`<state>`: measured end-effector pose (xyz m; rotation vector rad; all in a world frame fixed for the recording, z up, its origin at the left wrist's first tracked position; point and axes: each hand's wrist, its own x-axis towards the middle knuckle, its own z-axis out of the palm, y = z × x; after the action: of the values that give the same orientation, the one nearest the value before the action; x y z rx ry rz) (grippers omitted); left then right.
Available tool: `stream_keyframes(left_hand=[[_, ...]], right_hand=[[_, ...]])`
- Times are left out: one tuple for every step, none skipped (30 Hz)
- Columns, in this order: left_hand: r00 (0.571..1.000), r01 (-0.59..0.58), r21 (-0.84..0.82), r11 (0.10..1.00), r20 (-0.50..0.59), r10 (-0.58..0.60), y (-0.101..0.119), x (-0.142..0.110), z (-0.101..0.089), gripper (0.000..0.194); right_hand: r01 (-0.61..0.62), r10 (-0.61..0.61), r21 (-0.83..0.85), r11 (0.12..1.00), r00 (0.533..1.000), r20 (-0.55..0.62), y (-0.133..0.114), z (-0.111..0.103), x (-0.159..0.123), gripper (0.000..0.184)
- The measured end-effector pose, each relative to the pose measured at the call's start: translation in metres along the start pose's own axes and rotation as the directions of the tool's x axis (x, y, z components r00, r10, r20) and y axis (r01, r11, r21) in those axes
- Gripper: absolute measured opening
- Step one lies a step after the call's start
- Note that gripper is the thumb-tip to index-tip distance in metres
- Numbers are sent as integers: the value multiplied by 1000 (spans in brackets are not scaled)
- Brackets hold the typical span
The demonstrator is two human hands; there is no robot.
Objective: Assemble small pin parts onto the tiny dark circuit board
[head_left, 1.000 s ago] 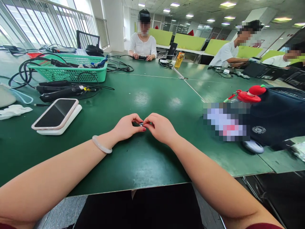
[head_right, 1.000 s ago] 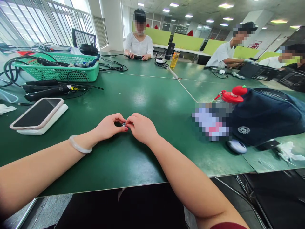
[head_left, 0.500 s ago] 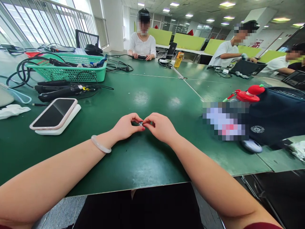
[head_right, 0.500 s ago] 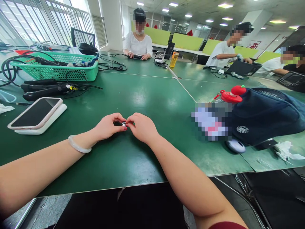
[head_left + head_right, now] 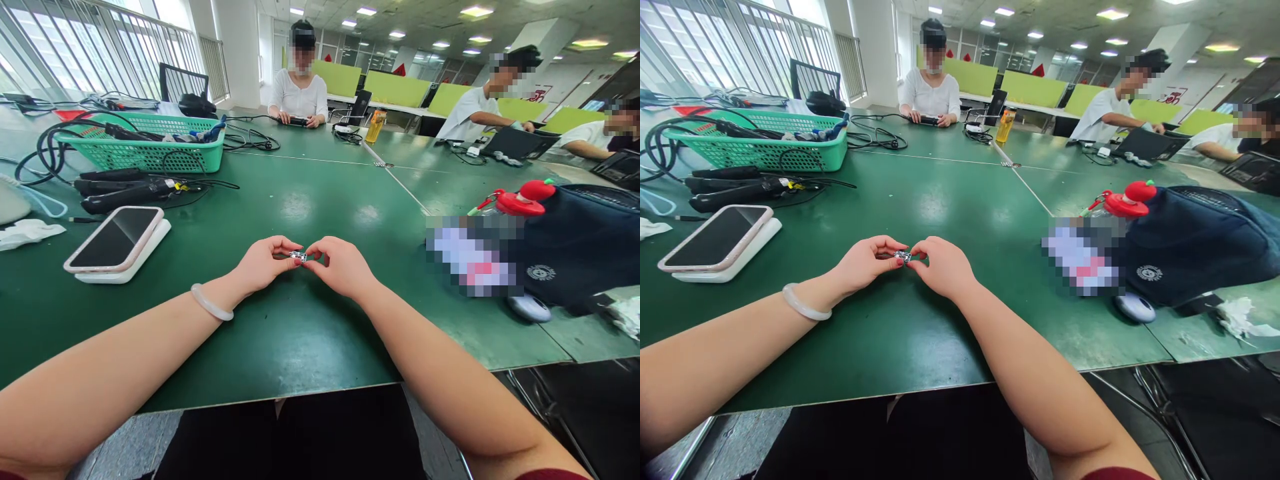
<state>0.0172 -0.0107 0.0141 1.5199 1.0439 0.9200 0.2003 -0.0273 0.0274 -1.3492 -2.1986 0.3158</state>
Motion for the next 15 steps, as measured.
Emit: stream_keyframes(left_hand=[[1000, 15, -23, 1000, -3, -15, 1, -1, 0, 35], [1000, 31, -53, 998, 0, -31, 2, -2, 0, 36], [999, 52, -90, 995, 12, -51, 3, -2, 0, 37], [997, 76, -132, 988, 30, -73, 4, -3, 0, 38], [994, 100, -176, 979, 51, -92, 5, -4, 0, 38], [991, 122, -218, 968, 73, -108, 5, -4, 0, 38], [989, 140, -255, 957, 92, -120, 6, -4, -1, 38], [986, 154, -285, 946, 105, -128, 6, -4, -1, 37], [985, 162, -309, 937, 112, -134, 6, -5, -1, 36], [984, 167, -328, 930, 113, -137, 6, -5, -2, 36], [984, 170, -343, 924, 110, -140, 7, -5, -2, 36], [984, 172, -355, 919, 102, -145, 7, -6, -3, 35], [984, 174, -362, 916, 93, -150, 9, -6, -5, 34], [985, 171, -364, 916, 83, -151, 10, -6, -7, 34], [987, 160, -353, 922, 72, -144, 12, -6, -10, 34]], right_hand=[[7, -7, -8, 1000, 1000, -10, -1, 1, 0, 14], [16, -16, -19, 1000, 1000, -20, -2, 2, -1, 16], [28, -29, -34, 999, 999, -30, -3, 3, -1, 16], [41, -43, -51, 998, 998, -39, -4, 4, -2, 17], [53, -57, -70, 996, 997, -46, -5, 6, -2, 16], [62, -67, -87, 994, 996, -53, -6, 7, -2, 16], [68, -75, -100, 993, 995, -59, -7, 9, -2, 16], [71, -78, -106, 992, 995, -64, -7, 10, -2, 15], [72, -80, -103, 992, 994, -70, -8, 11, -1, 15], [74, -81, -93, 993, 994, -76, -8, 12, -1, 15], [79, -85, -77, 994, 993, -83, -9, 12, 0, 14], [87, -92, -56, 995, 992, -92, -9, 11, 0, 14], [97, -100, -32, 995, 990, -102, -9, 11, 0, 13], [109, -110, -9, 994, 988, -113, -10, 10, 0, 12], [122, -119, 12, 993, 985, -121, -10, 9, 0, 12]])
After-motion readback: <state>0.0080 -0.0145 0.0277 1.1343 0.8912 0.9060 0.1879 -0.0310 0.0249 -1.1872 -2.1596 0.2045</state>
